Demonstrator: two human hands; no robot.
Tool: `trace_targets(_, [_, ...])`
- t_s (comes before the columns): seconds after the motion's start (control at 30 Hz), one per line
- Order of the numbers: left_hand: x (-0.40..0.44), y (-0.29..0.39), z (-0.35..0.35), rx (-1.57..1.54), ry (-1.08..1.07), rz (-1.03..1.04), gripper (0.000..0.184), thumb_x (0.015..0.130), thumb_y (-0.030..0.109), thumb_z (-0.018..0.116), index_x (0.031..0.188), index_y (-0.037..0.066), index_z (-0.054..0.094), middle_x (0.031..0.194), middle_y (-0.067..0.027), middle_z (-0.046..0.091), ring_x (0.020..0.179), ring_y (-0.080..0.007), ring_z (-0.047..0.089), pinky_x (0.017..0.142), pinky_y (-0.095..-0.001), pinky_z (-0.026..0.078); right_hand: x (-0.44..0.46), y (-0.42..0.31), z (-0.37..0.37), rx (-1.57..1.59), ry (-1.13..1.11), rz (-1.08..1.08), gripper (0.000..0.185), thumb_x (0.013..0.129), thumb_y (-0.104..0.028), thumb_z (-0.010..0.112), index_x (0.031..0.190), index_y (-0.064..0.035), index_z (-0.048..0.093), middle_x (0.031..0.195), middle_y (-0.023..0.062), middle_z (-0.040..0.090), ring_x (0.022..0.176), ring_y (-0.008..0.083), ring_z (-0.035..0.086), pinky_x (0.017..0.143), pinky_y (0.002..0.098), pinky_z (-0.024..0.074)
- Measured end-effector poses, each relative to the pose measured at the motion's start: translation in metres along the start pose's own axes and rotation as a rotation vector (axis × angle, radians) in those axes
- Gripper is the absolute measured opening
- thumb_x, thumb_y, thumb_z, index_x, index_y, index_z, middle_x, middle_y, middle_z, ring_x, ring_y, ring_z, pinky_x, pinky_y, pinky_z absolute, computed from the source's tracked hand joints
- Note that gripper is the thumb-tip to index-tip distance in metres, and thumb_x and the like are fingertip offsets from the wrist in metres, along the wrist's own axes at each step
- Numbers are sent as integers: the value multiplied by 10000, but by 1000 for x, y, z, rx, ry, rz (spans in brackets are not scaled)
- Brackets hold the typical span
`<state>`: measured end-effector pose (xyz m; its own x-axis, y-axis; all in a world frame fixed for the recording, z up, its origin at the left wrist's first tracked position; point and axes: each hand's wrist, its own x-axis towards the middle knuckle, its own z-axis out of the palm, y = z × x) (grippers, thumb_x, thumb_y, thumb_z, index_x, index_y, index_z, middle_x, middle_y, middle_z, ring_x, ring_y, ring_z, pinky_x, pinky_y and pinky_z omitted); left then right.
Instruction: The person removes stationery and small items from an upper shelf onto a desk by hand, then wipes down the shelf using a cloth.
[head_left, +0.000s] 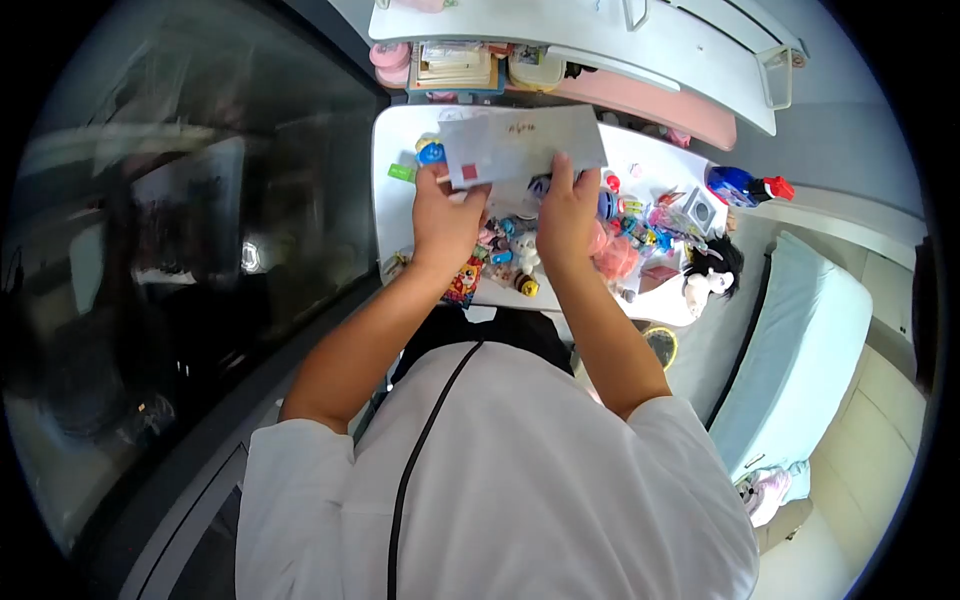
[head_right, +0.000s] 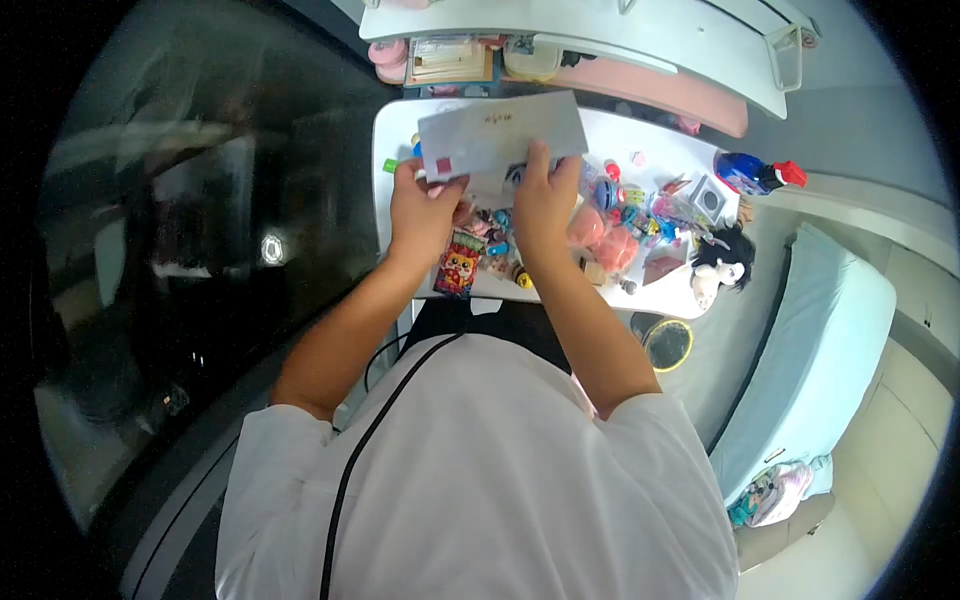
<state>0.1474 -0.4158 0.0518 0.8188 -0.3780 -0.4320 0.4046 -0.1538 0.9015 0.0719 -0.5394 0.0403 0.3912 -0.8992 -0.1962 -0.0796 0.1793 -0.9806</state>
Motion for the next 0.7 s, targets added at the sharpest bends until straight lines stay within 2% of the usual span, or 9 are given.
trace_targets(0.1, [-32, -27, -25, 85, 16, -130, 553, 885, 5, 727, 1299, -8, 361, 1060, -172, 637, 756, -212, 694, 611, -311, 615, -44, 15, -14, -132, -51, 112, 345, 1034, -193, 562, 1280, 44, 516, 1167, 177, 639, 1069, 248, 602, 948, 368, 473])
trace_targets(0.2, [-41, -70, -47, 150, 86, -215, 563, 870, -32, 699, 1319, -3, 359, 1063, -169, 638, 761, -215, 699, 617, -324, 629, -72, 61, -21, -79, -131, 84, 348, 1061, -212, 537, 1323, 15, 507, 1223, 147, 612, 1101, 198, 562, 986, 341, 453])
trace_targets(0.23, [-41, -78, -52, 237, 100, -248, 602, 849, -57, 671, 1352, 3, 346, 1066, -159, 642, 759, -220, 701, 600, -337, 631, -81, 71, -20, 14, -156, 123, 371, 1066, -212, 537, 1359, 6, 471, 1250, 143, 594, 1127, 208, 550, 1003, 350, 446])
trace_targets(0.33, [-43, -94, -56, 223, 111, -304, 615, 832, -64, 659, 1369, 6, 367, 1057, -151, 646, 758, -218, 701, 593, -335, 626, -91, 122, -27, 9, -170, 238, 415, 1063, -219, 547, 1398, -5, 428, 1304, 144, 568, 1174, 219, 534, 1018, 361, 440])
trace_targets(0.43, [-43, -95, -51, 363, 96, -290, 583, 838, -39, 664, 1360, 12, 409, 1034, -141, 650, 750, -210, 696, 573, -333, 611, -95, 135, -37, 29, -172, 367, 444, 1059, -222, 562, 1427, -34, 401, 1356, 138, 541, 1206, 219, 515, 1026, 367, 441])
trace_targets(0.53, [-23, -142, -62, 438, 54, -227, 535, 846, -20, 662, 1339, 21, 458, 1020, -125, 655, 729, -202, 689, 528, -327, 579, -98, 154, -45, 79, -137, 312, 439, 1046, -210, 585, 1423, -60, 416, 1361, 123, 542, 1212, 217, 514, 1042, 375, 437])
trace_targets(0.63, [-15, -159, -63, 460, 54, -267, 507, 879, 132, 699, 1343, 41, 517, 1097, -198, 703, 894, -318, 718, 743, -421, 562, -102, 156, -49, 180, -142, 423, 455, 1037, -163, 594, 1445, -82, 409, 1380, 112, 538, 1232, 219, 515, 1062, 381, 430])
trace_targets(0.7, [-11, -166, -64, 566, 46, -182, 507, 901, 169, 679, 1362, 42, 511, 1143, -217, 696, 1006, -349, 696, 842, -433, 542, -102, 158, -48, 253, -116, 467, 465, 1032, -132, 592, 1456, -85, 404, 1394, 115, 534, 1245, 223, 516, 1076, 387, 425])
